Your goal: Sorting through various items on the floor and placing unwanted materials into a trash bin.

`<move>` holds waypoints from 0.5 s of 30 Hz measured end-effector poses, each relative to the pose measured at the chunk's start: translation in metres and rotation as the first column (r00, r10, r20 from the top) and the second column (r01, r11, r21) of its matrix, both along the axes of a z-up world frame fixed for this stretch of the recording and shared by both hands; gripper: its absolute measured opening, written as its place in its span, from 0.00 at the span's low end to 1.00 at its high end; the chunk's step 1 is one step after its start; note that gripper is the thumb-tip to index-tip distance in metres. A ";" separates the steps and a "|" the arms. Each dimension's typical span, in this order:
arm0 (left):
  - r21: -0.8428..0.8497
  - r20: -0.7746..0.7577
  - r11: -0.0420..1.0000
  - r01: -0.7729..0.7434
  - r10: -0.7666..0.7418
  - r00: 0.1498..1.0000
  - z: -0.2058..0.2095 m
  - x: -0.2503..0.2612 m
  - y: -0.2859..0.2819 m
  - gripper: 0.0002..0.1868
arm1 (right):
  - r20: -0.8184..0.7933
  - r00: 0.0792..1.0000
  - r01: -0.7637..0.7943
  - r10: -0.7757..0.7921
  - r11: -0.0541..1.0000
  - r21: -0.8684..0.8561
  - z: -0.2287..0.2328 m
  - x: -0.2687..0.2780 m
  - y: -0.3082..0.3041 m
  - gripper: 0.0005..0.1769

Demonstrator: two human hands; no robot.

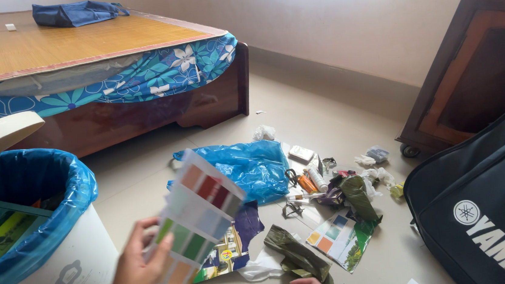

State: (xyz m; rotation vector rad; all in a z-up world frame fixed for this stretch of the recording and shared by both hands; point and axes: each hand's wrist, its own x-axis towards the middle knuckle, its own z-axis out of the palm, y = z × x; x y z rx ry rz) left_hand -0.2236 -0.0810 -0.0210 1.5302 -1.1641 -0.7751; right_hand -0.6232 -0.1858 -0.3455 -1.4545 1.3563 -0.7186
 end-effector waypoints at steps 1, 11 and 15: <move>0.000 0.000 1.000 0.000 0.000 1.000 0.001 0.010 0.002 0.20 | 0.000 1.000 0.000 0.000 1.000 0.000 0.007 0.005 0.001 0.22; -0.401 0.326 0.888 -0.224 0.367 0.871 0.034 0.104 0.053 0.28 | 0.128 0.989 0.050 -0.076 0.980 0.190 0.076 0.022 0.002 0.21; -0.721 0.358 0.678 -0.146 0.544 0.759 -0.025 0.188 0.050 0.18 | 0.186 0.978 0.068 -0.098 0.984 0.165 0.126 0.025 0.001 0.20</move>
